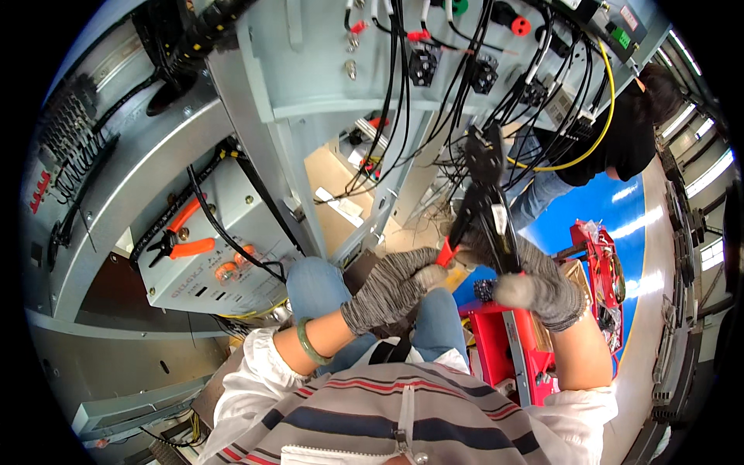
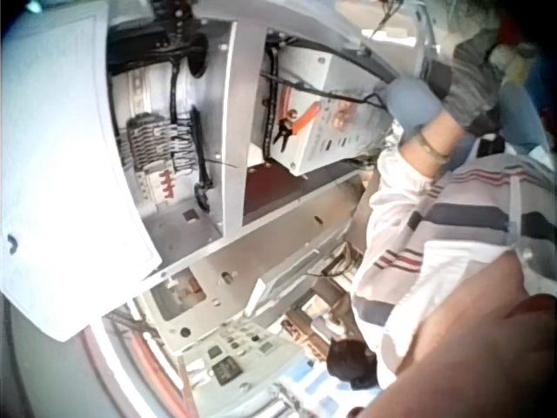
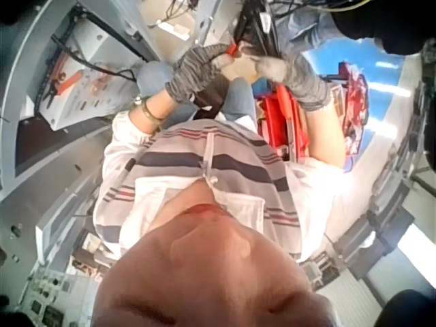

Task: The person strips wire insulation using pliers and connects wires to terminal blocks inside an electrical cabinet. They use a screwdriver to tighten terminal screws and organize the wiring within the panel.

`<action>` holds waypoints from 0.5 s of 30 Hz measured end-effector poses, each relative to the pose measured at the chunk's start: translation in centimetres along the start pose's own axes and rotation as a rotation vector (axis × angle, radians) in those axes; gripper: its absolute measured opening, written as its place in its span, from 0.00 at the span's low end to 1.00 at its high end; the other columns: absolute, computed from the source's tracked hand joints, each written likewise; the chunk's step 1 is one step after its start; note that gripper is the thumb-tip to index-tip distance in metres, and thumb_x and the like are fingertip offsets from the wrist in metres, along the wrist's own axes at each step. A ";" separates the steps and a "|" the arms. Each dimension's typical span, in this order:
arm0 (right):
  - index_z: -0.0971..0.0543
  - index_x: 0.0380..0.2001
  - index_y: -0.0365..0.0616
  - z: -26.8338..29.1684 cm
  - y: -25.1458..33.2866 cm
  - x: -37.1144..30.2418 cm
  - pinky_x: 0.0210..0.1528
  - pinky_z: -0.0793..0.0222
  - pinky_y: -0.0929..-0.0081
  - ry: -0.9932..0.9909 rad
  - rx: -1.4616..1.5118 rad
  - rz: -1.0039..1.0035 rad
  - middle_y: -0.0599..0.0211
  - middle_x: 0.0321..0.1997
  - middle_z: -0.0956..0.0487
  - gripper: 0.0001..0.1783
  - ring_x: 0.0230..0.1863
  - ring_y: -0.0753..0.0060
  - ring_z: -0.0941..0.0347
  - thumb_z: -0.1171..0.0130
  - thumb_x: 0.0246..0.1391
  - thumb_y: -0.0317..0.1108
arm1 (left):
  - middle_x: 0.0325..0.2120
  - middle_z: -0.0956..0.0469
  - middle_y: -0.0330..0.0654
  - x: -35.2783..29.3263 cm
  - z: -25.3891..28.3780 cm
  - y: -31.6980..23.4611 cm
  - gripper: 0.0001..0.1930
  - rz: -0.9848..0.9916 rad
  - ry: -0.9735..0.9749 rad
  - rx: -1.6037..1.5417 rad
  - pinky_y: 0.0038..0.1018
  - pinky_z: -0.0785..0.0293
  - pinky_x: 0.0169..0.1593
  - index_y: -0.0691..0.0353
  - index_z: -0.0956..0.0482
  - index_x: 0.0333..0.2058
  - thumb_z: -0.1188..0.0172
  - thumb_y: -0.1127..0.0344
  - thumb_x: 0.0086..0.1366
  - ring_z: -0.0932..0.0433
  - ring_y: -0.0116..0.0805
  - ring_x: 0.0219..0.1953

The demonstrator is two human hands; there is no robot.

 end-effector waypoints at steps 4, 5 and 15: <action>0.41 0.61 0.38 -1.8 -3.2 -2.1 0.58 0.44 0.75 0.002 0.663 0.243 0.66 0.56 0.32 0.41 0.56 0.74 0.38 0.37 0.43 0.34 | 0.30 0.24 0.43 -0.7 -0.7 0.3 0.17 -0.051 -0.055 -0.021 0.23 0.31 0.41 0.64 0.25 0.43 0.49 0.55 0.65 0.27 0.29 0.33; 0.41 0.61 0.38 -2.4 -3.2 -2.0 0.57 0.43 0.75 -0.015 0.694 0.222 0.66 0.55 0.32 0.40 0.55 0.75 0.38 0.37 0.42 0.31 | 0.30 0.24 0.43 -0.7 -1.3 0.5 0.18 -0.007 -0.049 -0.089 0.22 0.31 0.41 0.64 0.25 0.44 0.49 0.56 0.65 0.26 0.28 0.34; 0.34 0.50 0.39 -0.8 -7.4 -1.5 0.44 0.33 0.76 -0.674 0.348 0.184 0.67 0.38 0.26 0.24 0.40 0.74 0.30 0.44 0.47 0.25 | 0.42 0.26 0.47 -0.4 -3.5 6.9 0.26 0.366 -0.129 -1.206 0.29 0.29 0.50 0.64 0.33 0.51 0.50 0.48 0.65 0.26 0.34 0.45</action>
Point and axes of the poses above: each hand's wrist, its own x-axis towards the middle knuckle, its own z-axis out of the back of the hand, y = z × x, the point moved 5 cm from there along x, towards the middle knuckle
